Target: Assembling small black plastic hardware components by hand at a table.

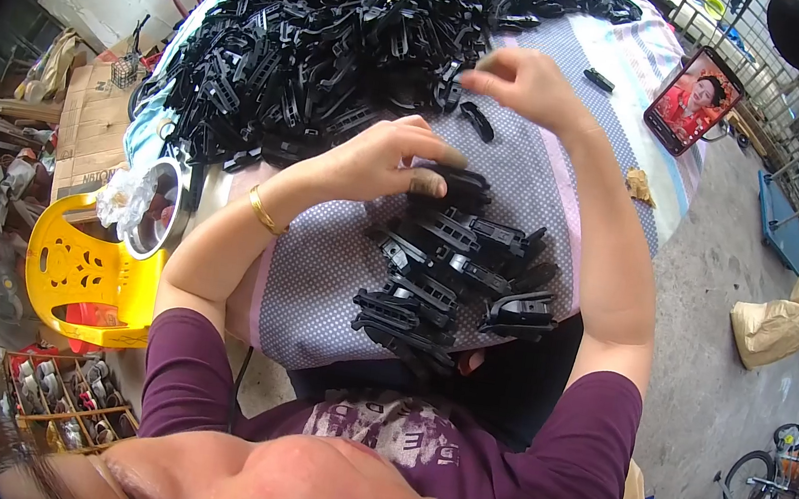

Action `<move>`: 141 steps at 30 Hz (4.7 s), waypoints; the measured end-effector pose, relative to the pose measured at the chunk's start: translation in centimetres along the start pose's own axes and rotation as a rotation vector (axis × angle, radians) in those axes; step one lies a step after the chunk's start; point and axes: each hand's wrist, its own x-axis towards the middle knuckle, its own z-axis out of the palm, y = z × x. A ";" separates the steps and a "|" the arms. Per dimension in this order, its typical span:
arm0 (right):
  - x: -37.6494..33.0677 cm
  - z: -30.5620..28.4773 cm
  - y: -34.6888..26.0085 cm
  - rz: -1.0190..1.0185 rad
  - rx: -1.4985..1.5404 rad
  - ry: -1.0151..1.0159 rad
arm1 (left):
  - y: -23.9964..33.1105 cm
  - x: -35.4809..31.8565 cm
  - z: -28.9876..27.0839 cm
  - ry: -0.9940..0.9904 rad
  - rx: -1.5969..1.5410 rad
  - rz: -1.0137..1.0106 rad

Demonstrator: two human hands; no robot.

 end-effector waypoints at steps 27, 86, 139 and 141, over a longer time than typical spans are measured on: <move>-1.0 4.3 -3.7 -0.320 0.322 0.177 | -1.9 0.2 -2.4 0.410 -0.685 -0.364; -0.8 4.8 -4.3 -0.301 0.125 0.311 | -1.5 -0.1 -2.5 0.456 -0.348 -0.232; -1.6 3.7 -4.8 -0.194 0.225 0.107 | -1.4 -0.2 -2.2 0.552 -0.533 -0.103; -1.3 4.1 -4.0 -0.218 0.273 0.131 | -1.1 -0.2 -2.8 0.476 -0.548 -0.114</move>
